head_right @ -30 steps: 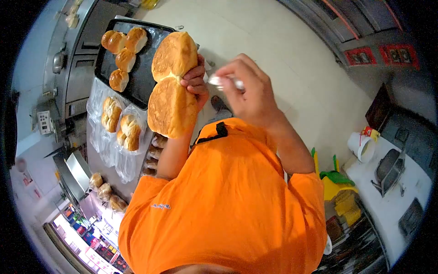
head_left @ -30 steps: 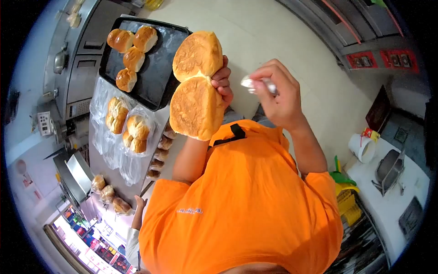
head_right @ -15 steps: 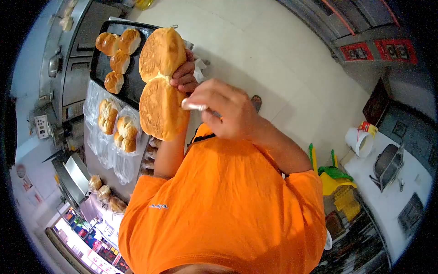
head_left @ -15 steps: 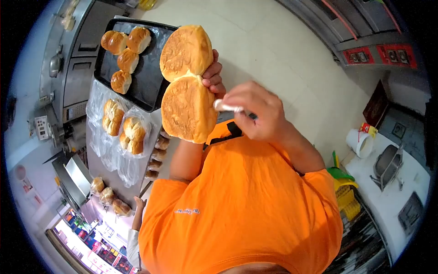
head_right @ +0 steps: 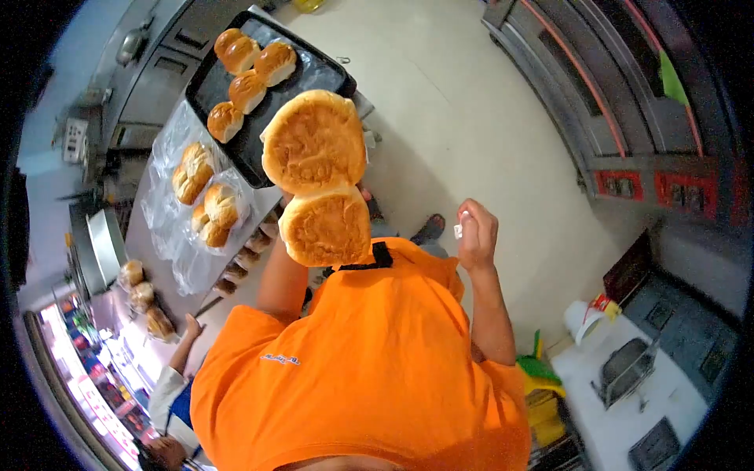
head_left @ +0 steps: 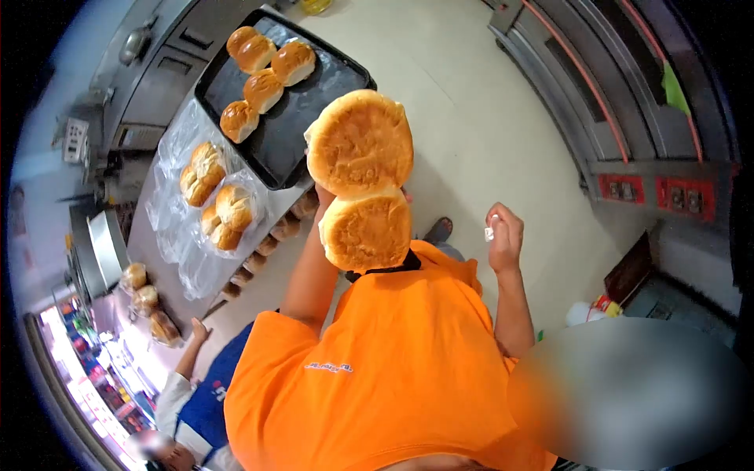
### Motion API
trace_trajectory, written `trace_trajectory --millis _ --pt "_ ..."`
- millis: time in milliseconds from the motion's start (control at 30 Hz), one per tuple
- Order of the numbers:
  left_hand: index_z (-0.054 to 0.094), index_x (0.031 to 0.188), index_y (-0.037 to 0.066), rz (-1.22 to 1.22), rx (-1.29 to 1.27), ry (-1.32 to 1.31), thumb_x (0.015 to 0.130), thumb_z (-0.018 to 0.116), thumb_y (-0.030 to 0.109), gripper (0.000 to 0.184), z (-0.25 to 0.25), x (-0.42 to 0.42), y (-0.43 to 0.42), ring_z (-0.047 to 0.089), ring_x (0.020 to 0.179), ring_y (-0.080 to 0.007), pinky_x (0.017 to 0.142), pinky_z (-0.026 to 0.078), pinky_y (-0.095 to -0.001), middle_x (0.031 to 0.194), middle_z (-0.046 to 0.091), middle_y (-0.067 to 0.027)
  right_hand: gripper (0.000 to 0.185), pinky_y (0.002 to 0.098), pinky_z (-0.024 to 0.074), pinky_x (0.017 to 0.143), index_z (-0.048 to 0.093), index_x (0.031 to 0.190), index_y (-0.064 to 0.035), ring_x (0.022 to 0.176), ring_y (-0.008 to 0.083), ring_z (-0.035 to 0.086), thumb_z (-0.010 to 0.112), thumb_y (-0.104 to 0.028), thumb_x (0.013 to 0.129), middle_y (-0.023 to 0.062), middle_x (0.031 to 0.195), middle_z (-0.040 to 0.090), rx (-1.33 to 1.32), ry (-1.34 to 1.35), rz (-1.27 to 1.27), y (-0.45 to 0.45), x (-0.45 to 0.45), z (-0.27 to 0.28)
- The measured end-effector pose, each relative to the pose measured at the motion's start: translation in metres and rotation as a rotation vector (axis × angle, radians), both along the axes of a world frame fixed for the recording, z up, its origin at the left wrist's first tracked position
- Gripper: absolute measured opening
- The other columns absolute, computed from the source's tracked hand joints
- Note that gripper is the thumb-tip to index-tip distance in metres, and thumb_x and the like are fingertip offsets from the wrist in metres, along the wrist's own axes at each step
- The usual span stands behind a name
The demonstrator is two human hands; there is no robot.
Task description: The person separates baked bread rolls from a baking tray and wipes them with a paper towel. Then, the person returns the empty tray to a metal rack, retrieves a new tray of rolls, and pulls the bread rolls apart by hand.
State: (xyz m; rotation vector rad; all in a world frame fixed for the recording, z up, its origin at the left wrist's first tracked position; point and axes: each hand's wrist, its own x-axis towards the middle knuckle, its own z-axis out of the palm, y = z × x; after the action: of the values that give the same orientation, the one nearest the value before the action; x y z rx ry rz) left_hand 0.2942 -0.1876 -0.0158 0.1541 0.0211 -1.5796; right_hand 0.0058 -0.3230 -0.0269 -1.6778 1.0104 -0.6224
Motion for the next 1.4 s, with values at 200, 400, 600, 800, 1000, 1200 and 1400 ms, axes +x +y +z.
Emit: trace_trajectory --millis 200,400,600,800,1000,1200,1400 --pt "0.039 0.156 0.009 0.374 0.266 0.064 0.086 0.062 0.08 0.102 -0.017 -0.002 0.061 0.058 0.123 -0.0567 0.098 0.055 -0.0651 0.138 0.061 -0.0245 0.042 0.0338 0.0342 0.058 0.047 0.077 -0.003 0.063 0.0153 0.044 0.042 -0.033 0.106 0.004 0.066 0.045 0.089 0.234 0.341 -0.018 0.025 -0.05" --pt "0.043 0.153 0.005 0.627 0.097 0.086 0.091 0.057 0.077 0.096 -0.025 0.014 0.147 0.059 0.126 -0.0517 0.091 0.062 -0.0591 0.132 0.06 -0.0335 0.028 0.036 0.047 0.066 0.068 0.092 0.0007 0.072 0.0227 0.059 0.055 -0.022 0.103 0.0114 0.085 0.064 0.018 0.194 0.599 -0.006 0.113 -0.075" --pt "0.046 0.149 0.005 1.036 0.212 0.089 0.09 0.054 0.081 0.097 -0.037 0.047 0.232 0.063 0.117 -0.0427 0.088 0.062 -0.052 0.128 0.06 -0.033 0.017 0.0346 0.0541 0.078 0.074 0.109 -0.0015 0.09 0.0269 0.069 0.068 -0.005 0.094 0.0125 0.098 0.067 -0.158 0.04 0.868 0.062 0.275 -0.03" --pt "0.046 0.15 0.005 1.198 0.235 -0.004 0.093 0.049 0.081 0.095 -0.051 0.101 0.286 0.063 0.117 -0.0423 0.089 0.062 -0.0511 0.127 0.061 -0.0319 0.018 0.0408 0.0553 0.082 0.075 0.108 -0.0055 0.097 0.0334 0.067 0.07 -0.004 0.09 0.0125 0.101 0.068 -0.627 -0.158 0.972 0.142 0.464 -0.03" --pt "0.041 0.155 0.008 1.317 0.356 0.189 0.092 0.049 0.082 0.098 -0.057 0.126 0.299 0.062 0.117 -0.0445 0.09 0.061 -0.0518 0.132 0.06 -0.0346 0.022 0.0473 0.0484 0.091 0.074 0.101 -0.0073 0.102 0.0365 0.064 0.073 -0.025 0.089 0.0137 0.104 0.071 -1.137 0.115 1.271 0.174 0.584 -0.108" --pt "0.039 0.151 -0.002 1.405 0.27 0.067 0.1 0.048 0.072 0.091 -0.039 0.144 0.301 0.066 0.109 -0.043 0.099 0.057 -0.0506 0.12 0.065 -0.0326 0.055 0.0558 0.0405 0.106 0.063 0.13 -0.0035 0.123 0.0413 0.058 0.077 -0.034 0.087 0.0209 0.127 0.065 -0.906 -0.024 0.63 0.074 0.663 -0.077" --pt "0.045 0.147 -0.003 1.323 0.173 0.078 0.092 0.055 0.079 0.099 -0.062 0.147 0.311 0.06 0.122 -0.0411 0.095 0.061 -0.0501 0.13 0.059 -0.03 0.119 0.0595 0.0398 0.112 0.021 0.164 -0.0071 0.14 0.0451 0.047 0.083 -0.06 0.077 0.0263 0.161 0.035 -0.987 0.682 0.318 -0.038 0.763 -0.073"
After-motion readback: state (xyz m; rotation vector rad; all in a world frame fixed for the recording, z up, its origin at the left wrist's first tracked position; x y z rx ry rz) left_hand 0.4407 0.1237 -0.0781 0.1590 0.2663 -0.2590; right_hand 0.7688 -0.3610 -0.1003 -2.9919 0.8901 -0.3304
